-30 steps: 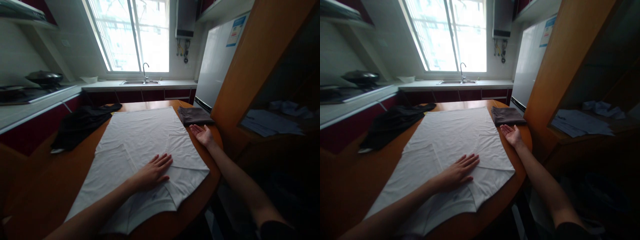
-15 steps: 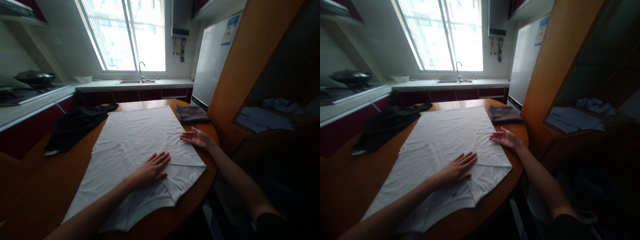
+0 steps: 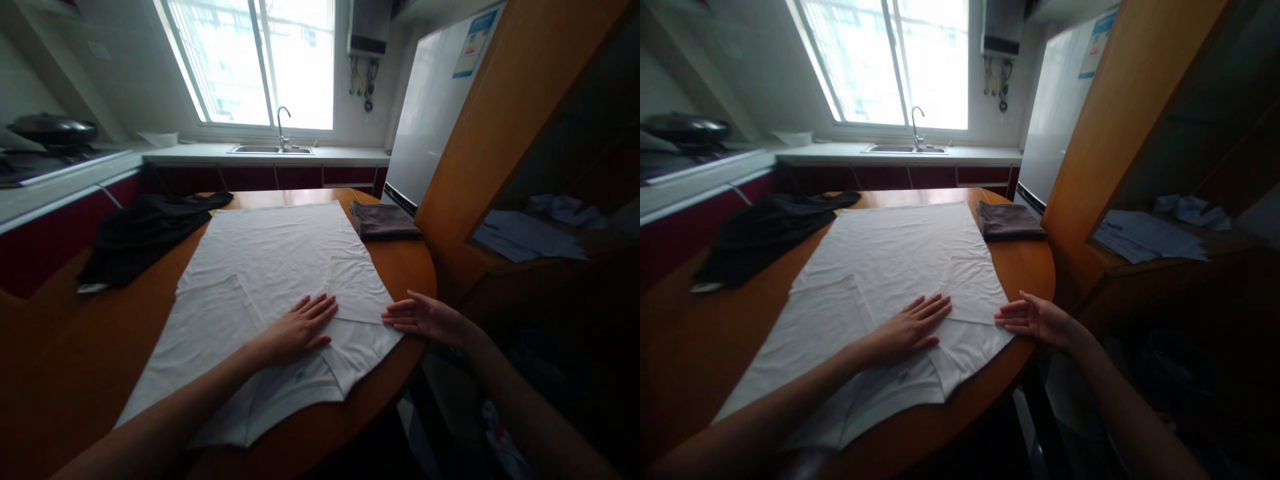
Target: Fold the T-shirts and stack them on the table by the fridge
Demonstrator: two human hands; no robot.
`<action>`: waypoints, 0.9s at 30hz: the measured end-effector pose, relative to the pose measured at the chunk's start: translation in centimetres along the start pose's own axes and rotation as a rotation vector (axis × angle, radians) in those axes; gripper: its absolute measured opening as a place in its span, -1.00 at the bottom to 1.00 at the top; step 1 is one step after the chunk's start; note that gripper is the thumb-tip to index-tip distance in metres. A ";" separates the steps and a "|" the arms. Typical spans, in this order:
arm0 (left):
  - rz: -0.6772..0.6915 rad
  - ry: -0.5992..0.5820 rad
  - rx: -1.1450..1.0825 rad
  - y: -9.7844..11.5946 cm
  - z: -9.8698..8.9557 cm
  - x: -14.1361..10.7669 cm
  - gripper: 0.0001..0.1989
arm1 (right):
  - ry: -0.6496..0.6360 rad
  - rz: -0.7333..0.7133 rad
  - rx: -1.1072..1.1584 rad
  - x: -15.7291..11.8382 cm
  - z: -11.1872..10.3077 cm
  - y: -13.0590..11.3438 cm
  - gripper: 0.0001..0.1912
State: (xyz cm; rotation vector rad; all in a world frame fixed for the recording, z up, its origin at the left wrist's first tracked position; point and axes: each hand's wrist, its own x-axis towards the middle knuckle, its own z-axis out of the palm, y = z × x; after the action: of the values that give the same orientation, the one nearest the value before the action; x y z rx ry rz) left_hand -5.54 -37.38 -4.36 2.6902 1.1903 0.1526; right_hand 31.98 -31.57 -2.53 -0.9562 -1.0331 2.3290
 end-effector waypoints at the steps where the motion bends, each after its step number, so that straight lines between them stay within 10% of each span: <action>1: -0.005 -0.006 -0.006 0.1 0.0 0.0 -0.32 | 0.000 -0.008 -0.029 -0.1 0.1 -0.2 -0.43; 10: -0.041 -0.075 -0.098 0.9 -5.9 -1.9 -0.35 | 0.387 -0.683 -0.578 3.4 4.5 -1.4 -0.65; 15: -0.248 -0.023 0.007 -1.0 -9.5 -8.3 -0.44 | 0.238 -0.780 -0.924 6.9 8.9 2.7 -0.60; 21: -0.410 0.045 -0.044 -1.0 -6.2 -15.1 -0.44 | 0.060 -0.745 -1.307 9.6 10.5 5.0 -0.53; 27: -0.432 -0.003 0.031 -0.2 -1.8 -16.7 -0.35 | -0.064 -0.671 -1.550 10.1 10.5 5.6 -0.34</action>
State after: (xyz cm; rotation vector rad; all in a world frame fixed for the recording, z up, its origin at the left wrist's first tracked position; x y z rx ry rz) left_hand -17.17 -49.40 -2.91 2.3834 1.7466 0.0652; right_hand 17.00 -34.08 -5.97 -0.6843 -2.6813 0.7183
